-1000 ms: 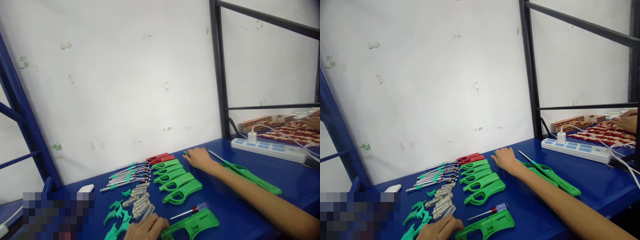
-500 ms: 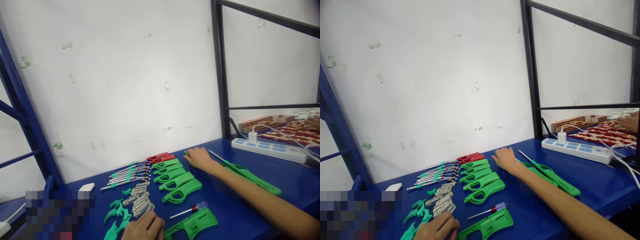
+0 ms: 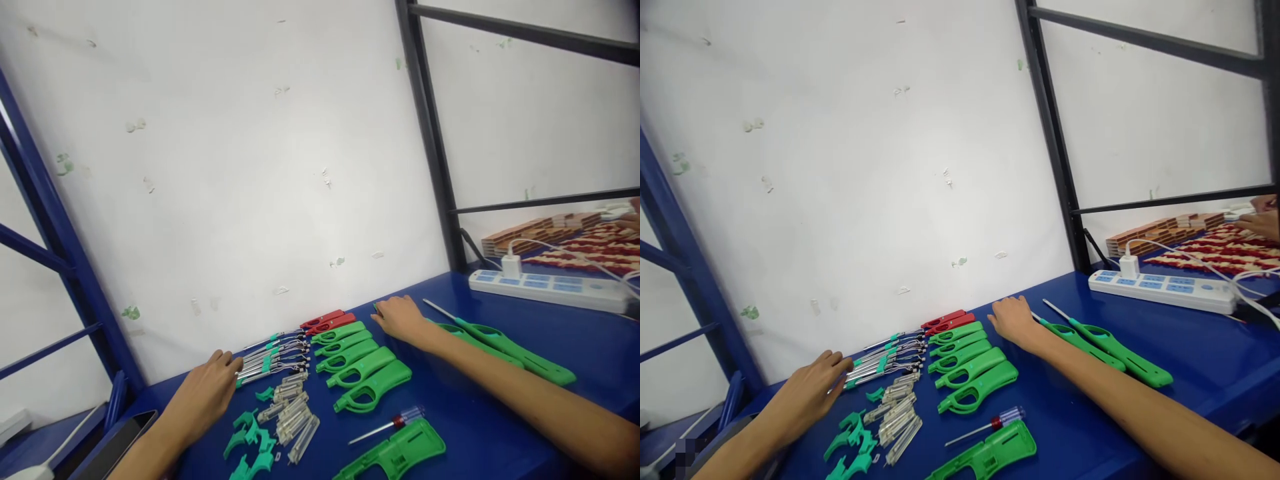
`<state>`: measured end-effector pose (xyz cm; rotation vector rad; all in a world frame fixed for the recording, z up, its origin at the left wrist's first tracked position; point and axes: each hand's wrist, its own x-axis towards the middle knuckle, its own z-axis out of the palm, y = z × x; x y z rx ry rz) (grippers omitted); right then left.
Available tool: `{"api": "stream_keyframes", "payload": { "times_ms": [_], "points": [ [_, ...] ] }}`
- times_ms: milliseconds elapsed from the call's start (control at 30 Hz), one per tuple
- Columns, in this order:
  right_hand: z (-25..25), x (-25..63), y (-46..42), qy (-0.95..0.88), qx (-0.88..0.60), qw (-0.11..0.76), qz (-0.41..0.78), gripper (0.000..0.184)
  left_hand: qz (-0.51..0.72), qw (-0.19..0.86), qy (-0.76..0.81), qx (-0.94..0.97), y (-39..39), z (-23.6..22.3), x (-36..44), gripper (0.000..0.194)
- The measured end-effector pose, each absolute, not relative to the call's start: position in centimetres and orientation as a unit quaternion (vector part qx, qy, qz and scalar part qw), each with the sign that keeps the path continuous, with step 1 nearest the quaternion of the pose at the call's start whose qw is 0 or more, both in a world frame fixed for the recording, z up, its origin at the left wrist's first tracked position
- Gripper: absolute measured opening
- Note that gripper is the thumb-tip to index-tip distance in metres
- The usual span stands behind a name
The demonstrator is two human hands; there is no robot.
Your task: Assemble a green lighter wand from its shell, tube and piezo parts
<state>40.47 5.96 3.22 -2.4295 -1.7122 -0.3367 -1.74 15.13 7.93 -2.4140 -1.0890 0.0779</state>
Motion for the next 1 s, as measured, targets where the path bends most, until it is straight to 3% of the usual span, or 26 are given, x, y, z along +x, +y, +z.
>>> {"api": "stream_keyframes", "payload": {
  "times_ms": [100,200,600,767,900,1000],
  "points": [
    [3.2,40.5,5.9,-0.575,-0.807,0.08,-0.112,0.035,0.063,0.246,-0.404,-0.879,17.7,7.3,-2.1,0.015],
    [3.2,40.4,5.9,-0.577,-0.804,0.089,-0.111,0.035,0.099,0.246,-0.399,-0.877,18.8,5.9,-1.8,0.028],
    [3.5,40.6,5.7,-0.582,-0.8,0.107,-0.095,0.037,0.162,0.273,-0.378,-0.87,18.8,5.2,-1.0,0.033],
    [3.6,40.3,5.4,-0.581,-0.801,0.112,-0.093,0.036,0.102,0.29,-0.361,-0.88,18.1,8.1,-1.7,0.024],
    [4.1,40.3,5.3,-0.579,-0.799,0.128,-0.097,0.037,0.024,0.297,-0.336,-0.893,17.4,11.6,-2.9,0.04],
    [5.5,40.5,5.0,-0.583,-0.792,0.151,-0.103,0.036,-0.072,0.305,-0.331,-0.89,16.3,13.5,-4.9,0.041]
  ]
}}
